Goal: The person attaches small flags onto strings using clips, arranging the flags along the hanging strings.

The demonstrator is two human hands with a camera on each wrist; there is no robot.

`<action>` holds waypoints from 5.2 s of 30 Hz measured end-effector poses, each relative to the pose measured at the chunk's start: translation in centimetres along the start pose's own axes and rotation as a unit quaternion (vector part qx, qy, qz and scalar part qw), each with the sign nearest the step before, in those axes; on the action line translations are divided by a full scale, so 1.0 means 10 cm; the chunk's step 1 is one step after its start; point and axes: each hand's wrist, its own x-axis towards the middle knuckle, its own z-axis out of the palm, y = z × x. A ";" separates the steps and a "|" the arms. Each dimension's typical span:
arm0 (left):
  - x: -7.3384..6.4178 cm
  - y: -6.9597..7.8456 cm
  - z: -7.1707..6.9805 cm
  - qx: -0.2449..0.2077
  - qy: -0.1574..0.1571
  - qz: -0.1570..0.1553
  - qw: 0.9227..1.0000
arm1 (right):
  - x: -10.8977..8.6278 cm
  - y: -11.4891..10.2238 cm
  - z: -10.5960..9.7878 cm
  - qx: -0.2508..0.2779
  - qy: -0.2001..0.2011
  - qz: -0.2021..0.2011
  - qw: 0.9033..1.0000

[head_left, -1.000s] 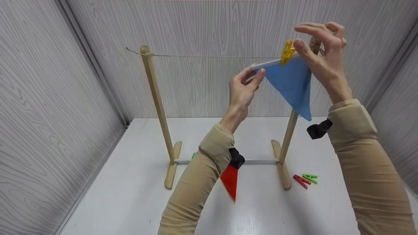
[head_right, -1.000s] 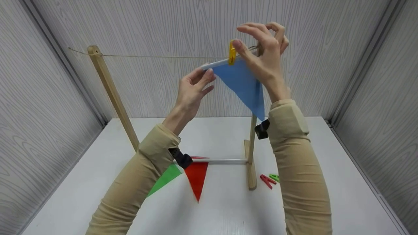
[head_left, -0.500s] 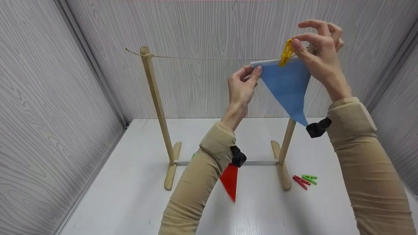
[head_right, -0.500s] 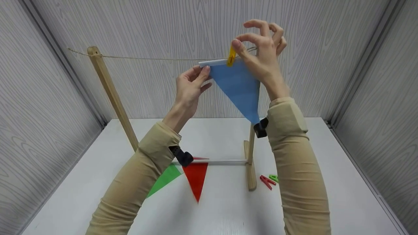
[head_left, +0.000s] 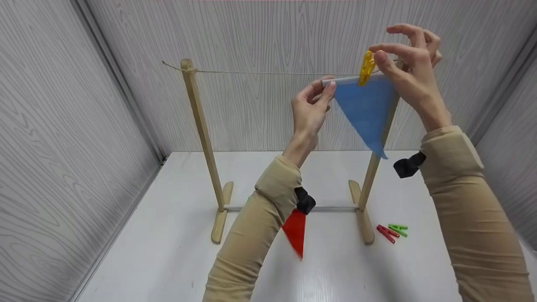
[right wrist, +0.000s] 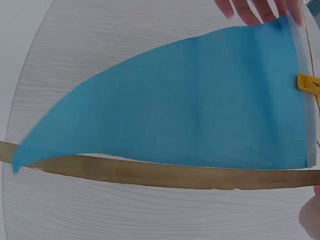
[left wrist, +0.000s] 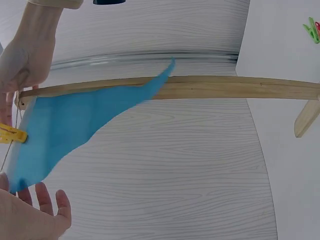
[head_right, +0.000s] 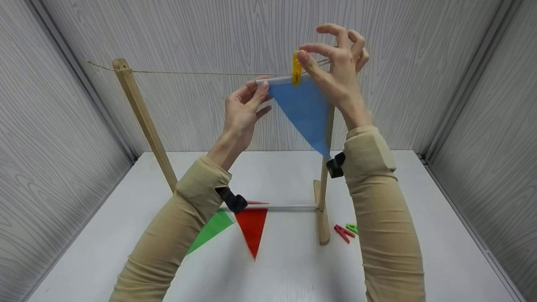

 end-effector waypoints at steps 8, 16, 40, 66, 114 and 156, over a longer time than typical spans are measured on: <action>-0.02 -0.04 -0.05 0.003 -0.008 -0.013 1.000 | -0.05 0.06 -0.01 0.013 0.010 -0.013 1.000; 0.00 0.01 -0.01 0.016 0.005 -0.011 1.000 | -0.04 0.02 -0.01 0.010 -0.001 -0.015 1.000; 0.00 0.04 -0.01 -0.006 0.009 0.004 1.000 | -0.01 0.05 0.02 0.011 0.009 -0.038 0.999; -0.39 -0.79 -0.82 0.168 -0.045 -0.008 0.985 | -0.62 0.10 0.18 0.107 0.181 0.004 0.978; -1.39 -1.81 -1.73 0.390 -0.166 -0.219 0.879 | -3.21 1.22 -0.08 0.031 -0.089 0.469 0.878; -1.48 -1.97 -1.44 0.532 -0.182 -0.220 0.797 | -3.49 1.55 -0.28 0.046 -0.223 0.512 0.828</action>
